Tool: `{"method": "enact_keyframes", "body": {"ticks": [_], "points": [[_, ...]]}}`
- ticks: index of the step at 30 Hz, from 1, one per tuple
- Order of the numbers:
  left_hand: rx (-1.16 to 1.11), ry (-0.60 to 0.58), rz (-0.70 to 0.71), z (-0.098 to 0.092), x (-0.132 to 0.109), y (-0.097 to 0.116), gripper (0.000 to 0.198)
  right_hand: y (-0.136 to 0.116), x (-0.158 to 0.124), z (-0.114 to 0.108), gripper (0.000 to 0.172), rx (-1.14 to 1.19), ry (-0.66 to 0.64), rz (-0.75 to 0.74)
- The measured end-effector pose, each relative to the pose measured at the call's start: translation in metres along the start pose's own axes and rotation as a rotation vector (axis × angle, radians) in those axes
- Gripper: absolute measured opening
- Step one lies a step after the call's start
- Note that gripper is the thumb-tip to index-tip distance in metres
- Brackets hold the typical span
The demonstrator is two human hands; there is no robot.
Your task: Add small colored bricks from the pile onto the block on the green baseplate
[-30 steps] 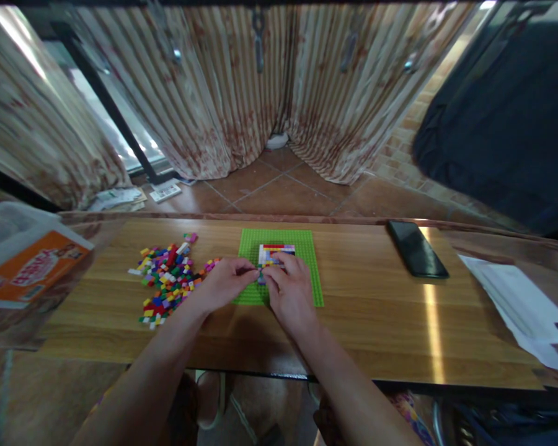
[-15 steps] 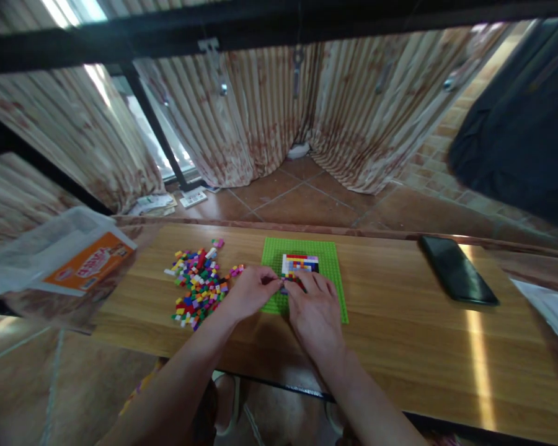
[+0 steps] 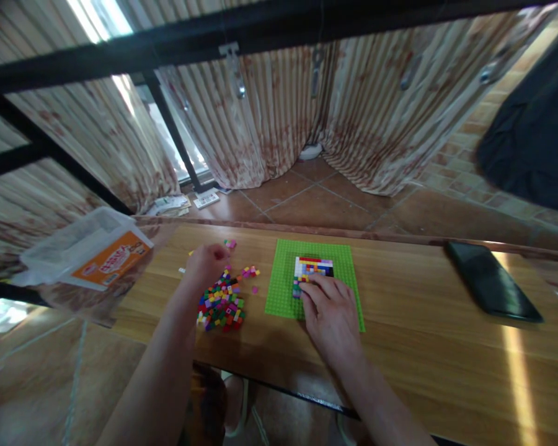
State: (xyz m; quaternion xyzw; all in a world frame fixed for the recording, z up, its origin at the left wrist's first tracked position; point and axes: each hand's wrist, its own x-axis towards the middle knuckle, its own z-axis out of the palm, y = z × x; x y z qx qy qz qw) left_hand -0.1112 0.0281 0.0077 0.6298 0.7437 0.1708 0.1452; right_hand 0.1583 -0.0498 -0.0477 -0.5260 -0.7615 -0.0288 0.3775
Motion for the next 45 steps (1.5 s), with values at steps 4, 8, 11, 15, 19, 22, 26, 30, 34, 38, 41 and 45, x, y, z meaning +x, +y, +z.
{"method": "enact_keyframes", "body": {"ticks": [4, 8, 11, 15, 19, 22, 26, 30, 34, 38, 41, 45], "points": [[0.154, 0.079, -0.09, 0.0, 0.009, -0.014, 0.028, 0.0, 0.001, 0.0, 0.016, 0.007, 0.0, 0.006], [0.183, 0.079, -0.073, 0.005, 0.011, -0.013, 0.028, 0.0, 0.002, -0.001, 0.016, 0.023, -0.009, 0.011], [0.202, 0.05, -0.059, 0.008, 0.01, -0.009, 0.027, 0.0, 0.002, -0.001, 0.016, 0.021, -0.006, 0.018], [0.231, 0.026, -0.025, 0.011, 0.006, -0.004, 0.024, -0.001, 0.003, -0.001, 0.016, 0.014, -0.002, 0.013], [0.194, 0.014, 0.044, 0.01, 0.0, 0.003, 0.021, -0.002, 0.004, -0.002, 0.016, 0.024, -0.003, 0.027], [0.05, -0.032, 0.153, 0.006, -0.006, 0.01, 0.019, -0.003, 0.005, -0.003, 0.016, 0.067, -0.005, 0.062], [-0.287, -0.305, 0.378, 0.007, -0.016, 0.025, 0.03, -0.006, 0.008, -0.006, 0.017, 0.159, 0.036, 0.136], [-0.586, -0.617, 0.4, 0.018, -0.028, 0.047, 0.027, -0.008, 0.012, -0.012, 0.017, 0.258, 0.05, 0.186], [-0.829, -0.835, 0.334, 0.023, -0.039, 0.065, 0.026, -0.009, 0.012, -0.022, 0.021, 0.381, -0.023, 0.075], [-0.933, -0.97, 0.3, 0.022, -0.048, 0.072, 0.033, -0.012, 0.011, -0.031, 0.019, 0.49, -0.097, 0.004], [-0.929, -1.034, 0.295, 0.022, -0.051, 0.075, 0.036, -0.012, 0.01, -0.04, 0.016, 0.515, -0.152, -0.001], [-0.849, -0.981, 0.288, 0.027, -0.048, 0.074, 0.036, 0.003, 0.008, -0.053, 0.013, 0.483, -0.267, 0.049]]}}
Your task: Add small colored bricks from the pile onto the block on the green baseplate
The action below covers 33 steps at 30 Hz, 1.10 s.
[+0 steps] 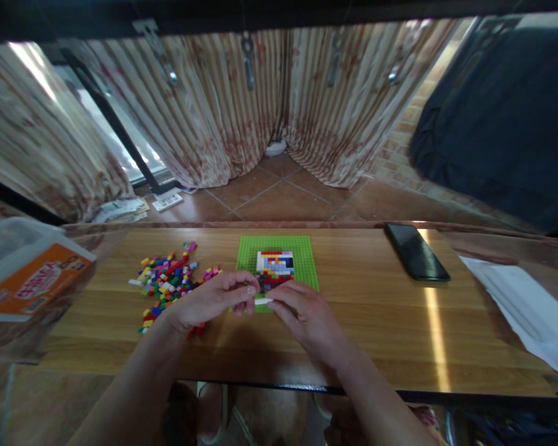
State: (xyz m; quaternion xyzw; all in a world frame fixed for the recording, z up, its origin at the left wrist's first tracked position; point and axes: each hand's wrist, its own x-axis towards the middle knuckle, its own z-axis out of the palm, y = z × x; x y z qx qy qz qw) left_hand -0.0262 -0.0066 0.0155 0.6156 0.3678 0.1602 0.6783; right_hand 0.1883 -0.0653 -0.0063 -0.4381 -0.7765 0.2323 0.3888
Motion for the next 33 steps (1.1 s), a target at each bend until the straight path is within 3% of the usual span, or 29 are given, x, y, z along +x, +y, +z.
{"method": "enact_keyframes", "body": {"ticks": [5, 9, 16, 24, 33], "points": [[0.147, 0.222, -0.003, -0.012, 0.01, -0.011, 0.028, 0.02, -0.008, -0.02, 0.012, -0.054, 0.024, 0.215], [0.21, 0.31, -0.038, -0.015, 0.014, -0.013, 0.023, 0.024, -0.009, -0.015, 0.014, -0.098, 0.02, 0.234], [0.274, 0.251, -0.037, -0.012, 0.016, -0.016, 0.027, 0.019, 0.005, 0.015, 0.011, -0.198, 0.169, 0.023], [0.276, 0.228, -0.051, -0.01, 0.016, -0.017, 0.031, 0.022, 0.013, 0.03, 0.007, -0.247, 0.261, 0.06], [0.371, 0.284, -0.028, -0.004, 0.02, -0.019, 0.025, 0.024, 0.013, 0.036, 0.007, -0.199, 0.316, 0.093]]}}
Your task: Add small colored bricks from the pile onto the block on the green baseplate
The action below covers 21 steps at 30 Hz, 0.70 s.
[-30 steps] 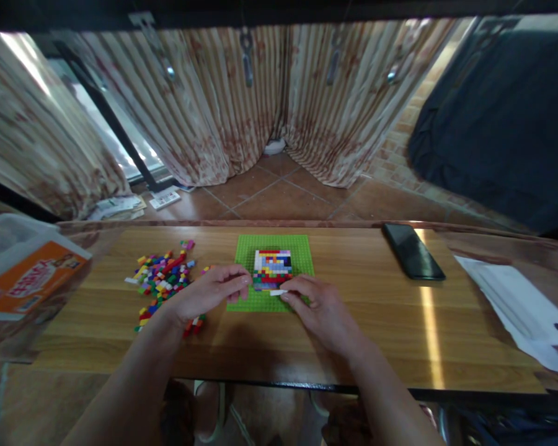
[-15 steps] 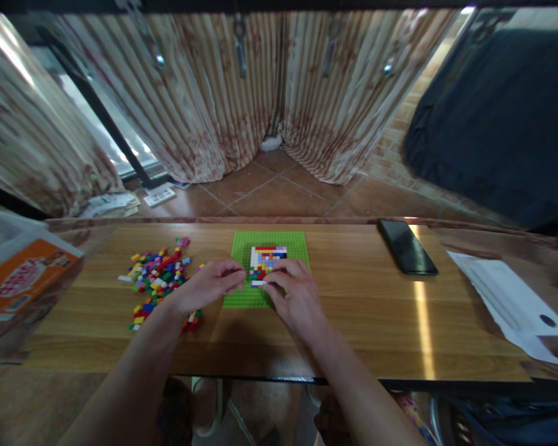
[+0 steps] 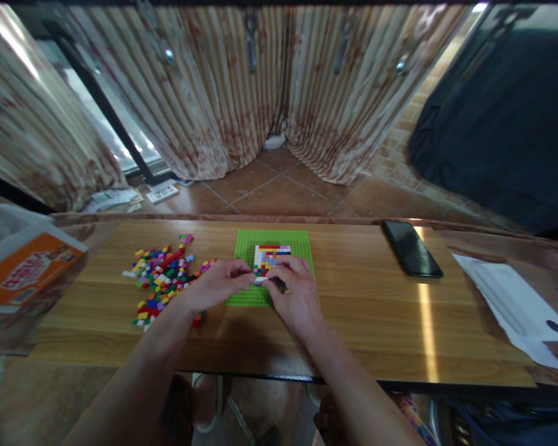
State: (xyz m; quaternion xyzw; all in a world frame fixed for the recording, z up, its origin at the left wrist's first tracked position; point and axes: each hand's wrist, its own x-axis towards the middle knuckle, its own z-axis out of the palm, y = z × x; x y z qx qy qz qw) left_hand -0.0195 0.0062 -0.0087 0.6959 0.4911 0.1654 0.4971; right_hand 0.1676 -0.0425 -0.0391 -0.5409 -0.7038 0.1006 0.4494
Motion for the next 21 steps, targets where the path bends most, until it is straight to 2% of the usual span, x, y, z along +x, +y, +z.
{"method": "enact_keyframes", "body": {"ticks": [7, 14, 21], "points": [[-0.04, 0.034, 0.002, 0.005, 0.003, -0.003, 0.022, 0.001, 0.0, 0.001, 0.014, 0.008, 0.006, -0.041], [-0.101, 0.13, -0.034, 0.009, 0.005, 0.002, 0.011, 0.002, 0.0, 0.0, 0.018, -0.014, -0.021, -0.072], [-0.149, 0.132, -0.018, 0.012, 0.006, -0.002, 0.011, 0.0, 0.001, 0.0, 0.015, -0.002, -0.043, -0.046]]}}
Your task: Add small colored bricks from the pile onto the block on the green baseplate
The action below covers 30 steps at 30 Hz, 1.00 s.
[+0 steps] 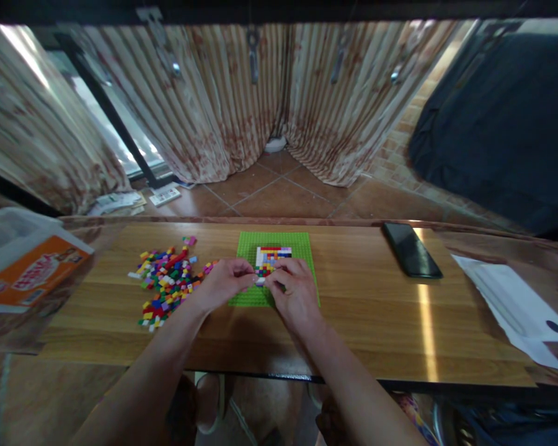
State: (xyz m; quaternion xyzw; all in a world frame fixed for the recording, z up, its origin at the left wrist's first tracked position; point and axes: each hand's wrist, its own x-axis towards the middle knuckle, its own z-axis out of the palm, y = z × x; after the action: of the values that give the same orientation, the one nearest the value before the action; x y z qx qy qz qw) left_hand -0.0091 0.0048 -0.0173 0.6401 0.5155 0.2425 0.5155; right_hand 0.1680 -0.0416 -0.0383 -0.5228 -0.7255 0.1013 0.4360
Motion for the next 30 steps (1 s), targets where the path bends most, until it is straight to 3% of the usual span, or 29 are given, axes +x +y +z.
{"method": "enact_keyframes", "body": {"ticks": [4, 8, 11, 15, 20, 30], "points": [[0.031, -0.013, 0.092, -0.013, -0.001, -0.001, 0.017, -0.002, -0.001, -0.005, 0.008, 0.06, 0.019, 0.047], [0.081, 0.146, 0.125, -0.049, -0.002, -0.002, 0.018, 0.0, 0.001, -0.014, 0.017, 0.082, 0.089, 0.142], [0.278, 0.275, 0.158, -0.079, -0.007, -0.006, 0.015, 0.001, 0.004, -0.02, 0.019, 0.056, 0.132, 0.173], [0.555, 0.32, 0.082, -0.101, -0.018, -0.012, 0.017, 0.0, 0.003, -0.02, 0.021, 0.036, 0.133, 0.181], [0.729, 0.247, 0.046, -0.102, -0.025, -0.016, 0.017, 0.0, 0.0, -0.014, 0.021, 0.041, 0.107, 0.154], [0.868, 0.186, 0.083, -0.08, -0.019, -0.014, 0.023, 0.001, 0.0, -0.008, 0.023, 0.012, 0.083, 0.138]]}}
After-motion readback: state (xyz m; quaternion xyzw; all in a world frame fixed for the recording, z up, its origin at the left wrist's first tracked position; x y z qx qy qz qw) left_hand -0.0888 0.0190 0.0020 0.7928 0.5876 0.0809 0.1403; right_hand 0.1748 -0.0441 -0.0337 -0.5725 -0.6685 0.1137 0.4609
